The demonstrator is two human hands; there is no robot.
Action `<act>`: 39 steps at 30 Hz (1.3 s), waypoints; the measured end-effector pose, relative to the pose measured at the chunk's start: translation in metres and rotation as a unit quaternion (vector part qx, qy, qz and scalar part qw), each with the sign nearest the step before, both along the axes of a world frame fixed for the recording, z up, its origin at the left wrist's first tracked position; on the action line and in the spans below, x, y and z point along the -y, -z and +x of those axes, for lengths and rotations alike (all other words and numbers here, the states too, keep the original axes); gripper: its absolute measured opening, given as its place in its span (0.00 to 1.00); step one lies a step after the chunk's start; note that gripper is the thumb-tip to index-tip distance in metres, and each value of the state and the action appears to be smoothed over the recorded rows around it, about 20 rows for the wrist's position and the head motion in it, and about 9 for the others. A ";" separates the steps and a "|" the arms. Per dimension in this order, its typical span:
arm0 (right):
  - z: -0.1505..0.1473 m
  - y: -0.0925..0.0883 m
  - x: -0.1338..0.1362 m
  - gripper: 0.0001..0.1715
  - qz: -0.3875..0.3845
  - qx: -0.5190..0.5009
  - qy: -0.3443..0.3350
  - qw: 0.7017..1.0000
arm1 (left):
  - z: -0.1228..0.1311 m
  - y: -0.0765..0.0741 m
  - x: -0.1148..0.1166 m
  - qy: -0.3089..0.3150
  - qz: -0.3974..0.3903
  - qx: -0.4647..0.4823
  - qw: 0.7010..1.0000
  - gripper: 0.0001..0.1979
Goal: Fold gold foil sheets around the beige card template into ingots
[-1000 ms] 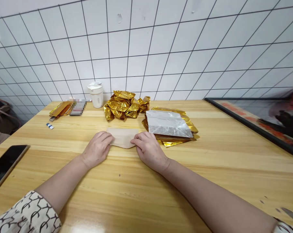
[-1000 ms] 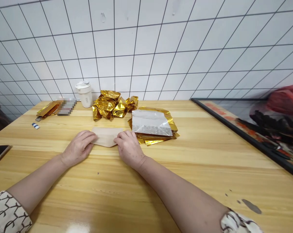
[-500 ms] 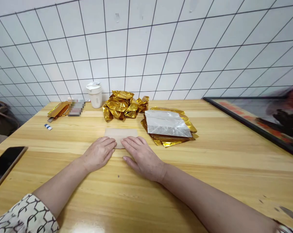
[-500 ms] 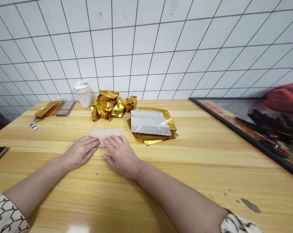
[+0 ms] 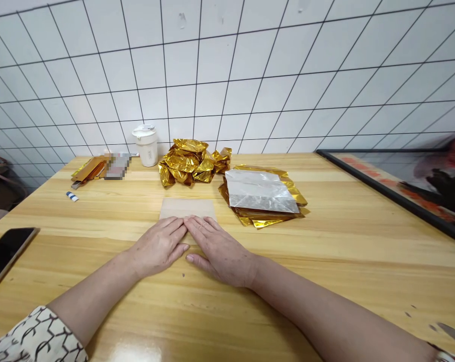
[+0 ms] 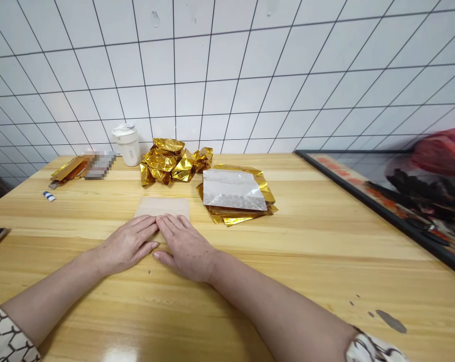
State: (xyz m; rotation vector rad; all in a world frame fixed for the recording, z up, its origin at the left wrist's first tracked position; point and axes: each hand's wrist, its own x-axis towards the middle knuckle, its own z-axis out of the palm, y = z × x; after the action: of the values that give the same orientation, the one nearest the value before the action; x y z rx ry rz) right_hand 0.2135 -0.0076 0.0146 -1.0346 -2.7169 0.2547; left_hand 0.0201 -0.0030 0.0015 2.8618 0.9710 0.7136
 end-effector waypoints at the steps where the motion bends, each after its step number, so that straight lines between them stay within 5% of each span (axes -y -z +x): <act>1: 0.000 0.000 0.000 0.35 -0.001 -0.002 -0.001 1.000 | 0.001 -0.001 0.001 0.001 -0.009 -0.002 1.000 0.15; 28: -0.001 0.000 -0.001 0.36 0.002 0.007 0.015 1.000 | 0.004 -0.010 0.007 -0.070 -0.061 -0.107 0.990 0.22; 39: -0.002 0.005 0.003 0.30 0.105 0.039 0.066 0.991 | 0.000 -0.004 0.005 -0.107 -0.003 -0.104 0.989 0.16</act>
State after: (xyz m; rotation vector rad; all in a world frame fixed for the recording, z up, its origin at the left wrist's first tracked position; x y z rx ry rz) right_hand 0.2115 -0.0104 0.0093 -1.1777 -2.6551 -0.0954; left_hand 0.0204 -0.0078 0.0059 2.9004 1.3189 0.4243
